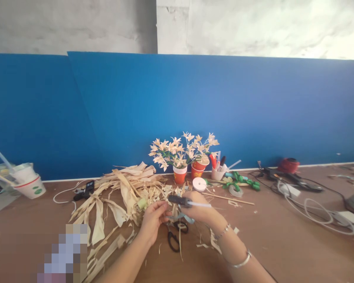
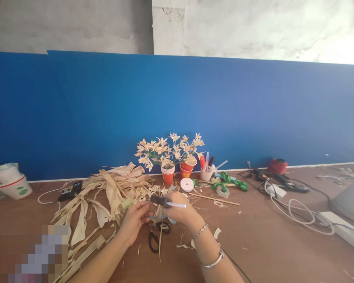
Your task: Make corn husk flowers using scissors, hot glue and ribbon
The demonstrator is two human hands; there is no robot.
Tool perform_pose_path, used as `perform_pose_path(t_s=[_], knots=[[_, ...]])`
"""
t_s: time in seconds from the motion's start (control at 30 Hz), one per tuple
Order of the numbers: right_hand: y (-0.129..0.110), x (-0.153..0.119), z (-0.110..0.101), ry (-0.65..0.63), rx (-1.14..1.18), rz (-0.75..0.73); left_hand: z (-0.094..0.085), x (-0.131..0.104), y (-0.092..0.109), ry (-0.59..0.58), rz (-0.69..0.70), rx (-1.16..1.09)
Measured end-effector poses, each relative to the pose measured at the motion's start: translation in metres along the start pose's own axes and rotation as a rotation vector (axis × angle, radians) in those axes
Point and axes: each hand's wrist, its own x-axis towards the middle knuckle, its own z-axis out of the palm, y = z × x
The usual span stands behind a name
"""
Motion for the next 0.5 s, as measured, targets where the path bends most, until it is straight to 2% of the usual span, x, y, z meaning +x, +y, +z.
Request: perform_pose_path(t_s=[0.17, 0.37, 0.5], knots=[[0.002, 0.0001, 0.0023, -0.019, 0.011, -0.035, -0.0001, 0.0008, 0.0, 0.01, -0.005, 0.001], [0.0007, -0.0005, 0.0002, 0.038, 0.029, -0.018, -0.001, 0.0009, -0.0007, 0.01, -0.008, 0.001], [-0.0003, -0.0006, -0.0001, -0.008, 0.027, -0.025, -0.001, 0.0006, -0.0007, 0.008, -0.007, -0.001]])
